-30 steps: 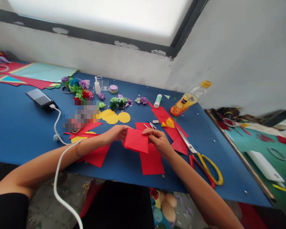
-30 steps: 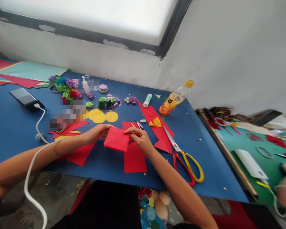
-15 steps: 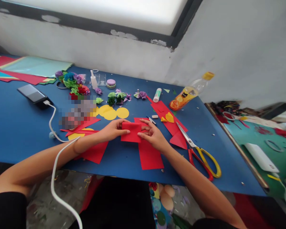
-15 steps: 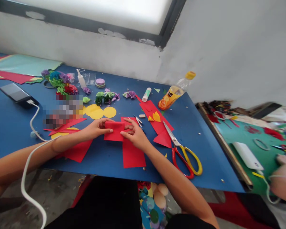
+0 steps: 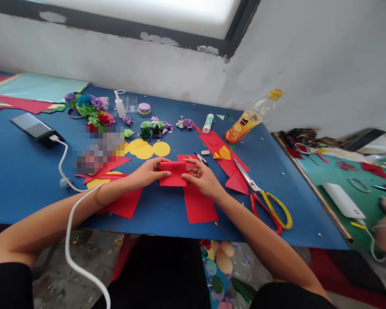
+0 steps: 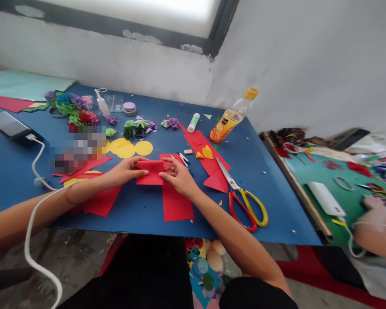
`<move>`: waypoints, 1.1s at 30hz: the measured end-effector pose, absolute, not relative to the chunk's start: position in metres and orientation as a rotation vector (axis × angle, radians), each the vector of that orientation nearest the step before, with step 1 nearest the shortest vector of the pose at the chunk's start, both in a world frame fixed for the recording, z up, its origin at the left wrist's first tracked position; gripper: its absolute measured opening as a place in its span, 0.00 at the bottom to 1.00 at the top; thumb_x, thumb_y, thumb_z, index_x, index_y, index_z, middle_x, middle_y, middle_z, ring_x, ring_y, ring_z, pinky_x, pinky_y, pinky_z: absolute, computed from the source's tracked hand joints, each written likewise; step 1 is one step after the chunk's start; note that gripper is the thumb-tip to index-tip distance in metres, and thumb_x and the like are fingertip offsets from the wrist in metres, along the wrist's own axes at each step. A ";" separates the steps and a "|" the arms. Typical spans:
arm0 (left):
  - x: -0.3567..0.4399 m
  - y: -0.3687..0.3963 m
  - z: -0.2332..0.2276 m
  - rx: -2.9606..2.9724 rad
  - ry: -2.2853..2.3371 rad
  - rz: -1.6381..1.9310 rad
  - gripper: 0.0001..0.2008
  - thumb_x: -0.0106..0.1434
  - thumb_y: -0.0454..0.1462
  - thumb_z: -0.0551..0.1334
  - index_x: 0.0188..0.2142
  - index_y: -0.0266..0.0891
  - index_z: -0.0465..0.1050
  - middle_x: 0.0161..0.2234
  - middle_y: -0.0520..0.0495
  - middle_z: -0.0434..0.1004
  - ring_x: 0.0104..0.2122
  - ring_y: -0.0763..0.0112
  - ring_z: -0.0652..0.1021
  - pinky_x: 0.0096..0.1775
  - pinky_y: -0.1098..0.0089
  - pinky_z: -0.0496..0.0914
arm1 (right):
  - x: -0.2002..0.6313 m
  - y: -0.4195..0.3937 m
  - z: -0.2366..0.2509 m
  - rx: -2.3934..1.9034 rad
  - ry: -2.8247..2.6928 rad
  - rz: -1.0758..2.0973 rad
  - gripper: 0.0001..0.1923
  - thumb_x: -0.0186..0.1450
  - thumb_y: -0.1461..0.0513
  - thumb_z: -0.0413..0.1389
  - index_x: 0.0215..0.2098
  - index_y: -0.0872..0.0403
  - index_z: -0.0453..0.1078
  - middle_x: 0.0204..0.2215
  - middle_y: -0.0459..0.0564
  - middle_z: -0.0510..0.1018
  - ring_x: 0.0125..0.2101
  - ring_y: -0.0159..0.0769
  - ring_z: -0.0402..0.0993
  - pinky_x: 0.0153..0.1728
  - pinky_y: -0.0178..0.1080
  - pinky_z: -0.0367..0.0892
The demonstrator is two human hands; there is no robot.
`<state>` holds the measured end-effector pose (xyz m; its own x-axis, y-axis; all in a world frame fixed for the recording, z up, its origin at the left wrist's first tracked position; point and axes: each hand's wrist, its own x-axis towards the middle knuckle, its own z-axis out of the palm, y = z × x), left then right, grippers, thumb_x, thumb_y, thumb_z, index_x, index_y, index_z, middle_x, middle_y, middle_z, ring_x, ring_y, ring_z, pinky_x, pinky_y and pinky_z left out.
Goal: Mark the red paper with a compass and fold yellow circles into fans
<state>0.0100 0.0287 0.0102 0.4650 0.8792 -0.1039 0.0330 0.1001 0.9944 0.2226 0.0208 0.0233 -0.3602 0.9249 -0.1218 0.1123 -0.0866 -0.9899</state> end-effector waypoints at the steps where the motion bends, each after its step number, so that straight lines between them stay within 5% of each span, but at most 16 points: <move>1: 0.010 0.029 0.010 1.353 0.904 0.766 0.19 0.55 0.39 0.64 0.45 0.34 0.65 0.36 0.47 0.75 0.33 0.70 0.77 0.37 0.68 0.72 | 0.222 0.021 0.023 -1.162 -1.503 1.522 0.27 0.53 0.60 0.63 0.50 0.52 0.63 0.28 0.43 0.72 0.29 0.32 0.73 0.32 0.37 0.71; 9: 0.005 0.025 0.010 1.719 1.063 0.791 0.18 0.59 0.39 0.60 0.48 0.35 0.65 0.44 0.41 0.73 0.39 0.67 0.76 0.39 0.65 0.72 | 0.223 0.020 0.025 -1.232 -1.635 1.443 0.26 0.53 0.62 0.62 0.49 0.54 0.64 0.28 0.43 0.69 0.30 0.31 0.72 0.35 0.37 0.71; 13: 0.004 0.019 0.011 2.002 1.132 0.758 0.17 0.59 0.33 0.58 0.49 0.36 0.65 0.42 0.43 0.74 0.38 0.68 0.76 0.39 0.67 0.72 | 0.225 0.018 0.026 -1.322 -1.818 1.466 0.25 0.55 0.63 0.59 0.51 0.54 0.62 0.37 0.47 0.70 0.26 0.27 0.71 0.31 0.36 0.71; 20: 0.010 0.011 0.009 2.482 1.193 0.583 0.14 0.60 0.30 0.55 0.45 0.36 0.69 0.47 0.40 0.73 0.45 0.59 0.74 0.45 0.60 0.70 | 0.221 0.009 0.031 -1.447 -2.290 0.873 0.23 0.59 0.66 0.58 0.52 0.56 0.63 0.44 0.54 0.70 0.24 0.28 0.71 0.35 0.42 0.73; 26: 0.016 0.003 0.002 2.764 1.134 0.456 0.17 0.66 0.29 0.49 0.52 0.32 0.67 0.54 0.38 0.70 0.52 0.60 0.71 0.49 0.61 0.67 | 0.222 0.005 0.028 -1.335 -2.578 0.377 0.21 0.63 0.65 0.55 0.54 0.60 0.64 0.48 0.62 0.69 0.47 0.47 0.71 0.46 0.49 0.71; 33: 0.018 -0.006 0.003 2.865 1.160 0.379 0.24 0.69 0.43 0.50 0.56 0.28 0.63 0.57 0.35 0.65 0.55 0.57 0.69 0.52 0.61 0.65 | 0.228 0.014 0.019 -1.139 -2.630 0.342 0.18 0.64 0.67 0.53 0.53 0.58 0.66 0.48 0.60 0.71 0.50 0.43 0.70 0.49 0.47 0.70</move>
